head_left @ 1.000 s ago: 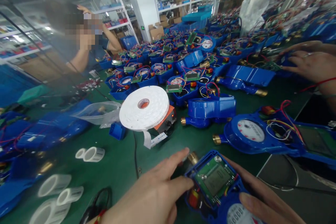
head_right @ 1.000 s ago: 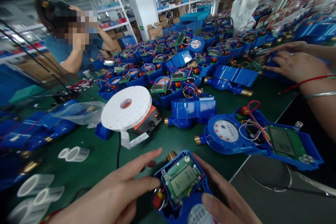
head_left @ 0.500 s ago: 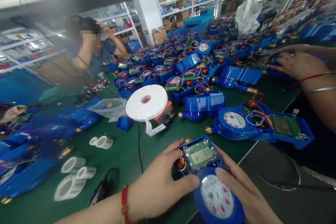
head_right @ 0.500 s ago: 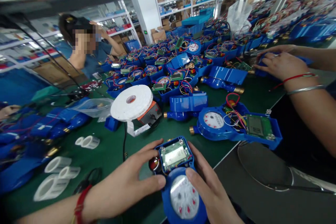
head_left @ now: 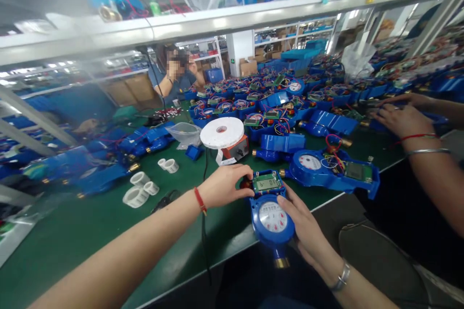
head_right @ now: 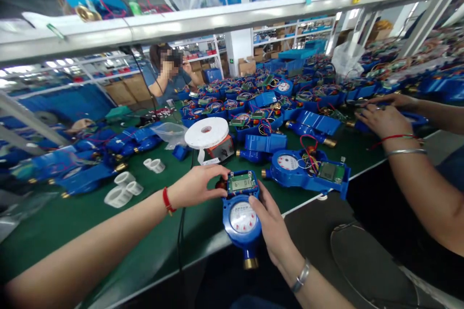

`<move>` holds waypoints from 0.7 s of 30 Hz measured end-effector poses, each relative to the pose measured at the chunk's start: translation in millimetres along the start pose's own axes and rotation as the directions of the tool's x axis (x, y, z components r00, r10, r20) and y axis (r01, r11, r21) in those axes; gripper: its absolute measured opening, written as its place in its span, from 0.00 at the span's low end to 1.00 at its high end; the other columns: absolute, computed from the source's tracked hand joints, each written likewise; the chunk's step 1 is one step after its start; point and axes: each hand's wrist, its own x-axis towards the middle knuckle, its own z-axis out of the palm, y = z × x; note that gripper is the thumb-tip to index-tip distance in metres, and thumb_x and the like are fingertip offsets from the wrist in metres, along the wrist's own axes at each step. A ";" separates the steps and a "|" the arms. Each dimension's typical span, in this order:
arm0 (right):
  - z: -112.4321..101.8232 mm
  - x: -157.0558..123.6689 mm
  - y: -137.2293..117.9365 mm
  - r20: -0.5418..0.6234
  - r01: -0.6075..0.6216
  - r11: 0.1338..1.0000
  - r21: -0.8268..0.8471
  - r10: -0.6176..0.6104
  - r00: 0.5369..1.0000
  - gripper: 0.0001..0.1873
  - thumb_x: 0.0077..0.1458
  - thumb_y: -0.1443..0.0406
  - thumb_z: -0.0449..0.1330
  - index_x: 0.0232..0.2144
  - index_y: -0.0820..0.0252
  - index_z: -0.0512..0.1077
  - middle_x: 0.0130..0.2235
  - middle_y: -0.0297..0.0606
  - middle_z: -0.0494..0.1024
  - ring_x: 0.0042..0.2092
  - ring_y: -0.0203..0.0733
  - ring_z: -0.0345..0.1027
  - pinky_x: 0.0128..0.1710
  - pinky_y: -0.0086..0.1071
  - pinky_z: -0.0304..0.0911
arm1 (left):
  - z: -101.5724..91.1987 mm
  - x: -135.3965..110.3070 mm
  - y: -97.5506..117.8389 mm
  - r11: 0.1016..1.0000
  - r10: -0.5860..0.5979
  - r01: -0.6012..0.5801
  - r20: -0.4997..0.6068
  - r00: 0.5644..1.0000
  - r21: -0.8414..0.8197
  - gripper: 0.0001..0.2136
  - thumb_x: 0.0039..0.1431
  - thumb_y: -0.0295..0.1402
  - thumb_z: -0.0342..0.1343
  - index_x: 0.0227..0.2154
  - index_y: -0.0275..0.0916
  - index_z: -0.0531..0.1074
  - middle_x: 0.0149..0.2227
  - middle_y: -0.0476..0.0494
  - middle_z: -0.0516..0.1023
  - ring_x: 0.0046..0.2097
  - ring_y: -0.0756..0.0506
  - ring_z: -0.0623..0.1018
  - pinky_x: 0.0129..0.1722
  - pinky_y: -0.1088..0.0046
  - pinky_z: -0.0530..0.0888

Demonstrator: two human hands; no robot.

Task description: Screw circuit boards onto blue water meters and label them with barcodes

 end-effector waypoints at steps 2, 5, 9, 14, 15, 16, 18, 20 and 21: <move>-0.6 0.6 0.3 0.010 0.008 1.000 -0.010 -0.008 1.000 0.40 0.51 0.55 0.68 0.63 0.52 0.60 0.56 0.40 0.74 0.56 0.54 0.68 0.59 0.47 0.61 | 0.0 -8.4 3.4 0.999 -0.037 0.039 -0.067 0.997 0.029 0.11 0.55 0.35 0.63 0.40 0.41 0.72 0.51 0.41 0.75 0.53 0.41 0.75 0.54 0.63 0.70; -0.8 0.7 0.9 0.010 0.003 1.000 -0.021 -0.003 1.000 0.40 0.51 0.54 0.68 0.63 0.52 0.59 0.57 0.39 0.74 0.56 0.54 0.68 0.59 0.48 0.61 | 3.6 -21.5 8.0 0.989 -0.121 0.135 -0.189 0.974 0.060 0.08 0.59 0.35 0.58 0.41 0.40 0.73 0.56 0.38 0.70 0.57 0.41 0.71 0.57 0.60 0.68; 0.7 -0.9 -0.5 0.006 -0.007 0.999 -0.041 0.008 1.000 0.41 0.50 0.54 0.69 0.63 0.51 0.60 0.59 0.38 0.72 0.58 0.55 0.67 0.61 0.49 0.58 | 11.6 -27.5 13.7 0.976 -0.165 0.195 -0.257 0.952 0.098 0.09 0.57 0.38 0.60 0.38 0.40 0.75 0.57 0.37 0.68 0.56 0.40 0.72 0.57 0.60 0.69; 3.3 -0.8 -2.1 -0.018 -0.027 0.998 -0.057 0.026 0.999 0.42 0.48 0.53 0.70 0.62 0.50 0.60 0.59 0.37 0.71 0.59 0.54 0.64 0.62 0.48 0.57 | 14.5 -19.0 18.5 0.976 -0.140 0.170 -0.208 0.968 0.134 0.07 0.56 0.33 0.60 0.37 0.39 0.77 0.59 0.37 0.66 0.57 0.39 0.71 0.58 0.60 0.68; 3.7 -0.5 -2.1 -0.027 -0.031 0.998 -0.060 0.029 0.999 0.42 0.47 0.53 0.70 0.62 0.50 0.60 0.59 0.37 0.71 0.60 0.54 0.64 0.62 0.48 0.57 | 14.4 -16.8 18.9 0.979 -0.130 0.156 -0.186 0.974 0.134 0.07 0.56 0.32 0.59 0.37 0.38 0.77 0.60 0.37 0.66 0.57 0.40 0.71 0.58 0.61 0.68; 4.1 -0.2 -1.9 -0.034 -0.034 0.997 -0.066 0.031 0.999 0.42 0.47 0.53 0.70 0.62 0.50 0.60 0.60 0.37 0.71 0.60 0.54 0.63 0.62 0.48 0.57 | 14.3 -14.6 18.9 0.981 -0.121 0.143 -0.163 0.979 0.132 0.07 0.57 0.31 0.57 0.37 0.38 0.77 0.60 0.37 0.67 0.58 0.40 0.70 0.59 0.61 0.67; 4.7 0.1 -1.2 -0.031 -0.036 0.996 -0.080 0.033 0.999 0.42 0.47 0.53 0.70 0.62 0.50 0.60 0.60 0.37 0.70 0.61 0.54 0.63 0.62 0.48 0.57 | 14.5 -10.5 17.6 0.985 -0.109 0.122 -0.114 0.988 0.122 0.07 0.58 0.29 0.54 0.36 0.36 0.77 0.61 0.35 0.67 0.59 0.39 0.70 0.60 0.61 0.66; 5.2 0.2 -0.6 -0.026 -0.028 0.995 -0.094 0.026 0.999 0.42 0.48 0.53 0.70 0.62 0.49 0.60 0.61 0.37 0.70 0.61 0.54 0.62 0.62 0.48 0.57 | 14.7 -6.8 14.1 0.988 -0.112 0.117 -0.061 0.992 0.102 0.08 0.58 0.29 0.52 0.33 0.34 0.76 0.61 0.32 0.66 0.60 0.38 0.70 0.60 0.60 0.66; 5.5 0.2 -0.3 -0.028 -0.024 0.995 -0.098 0.021 0.999 0.42 0.48 0.53 0.70 0.62 0.49 0.60 0.61 0.37 0.69 0.61 0.53 0.62 0.62 0.47 0.57 | 14.5 -5.2 11.6 0.989 -0.116 0.118 -0.030 0.993 0.089 0.08 0.58 0.29 0.51 0.32 0.34 0.76 0.62 0.31 0.66 0.60 0.38 0.70 0.60 0.61 0.67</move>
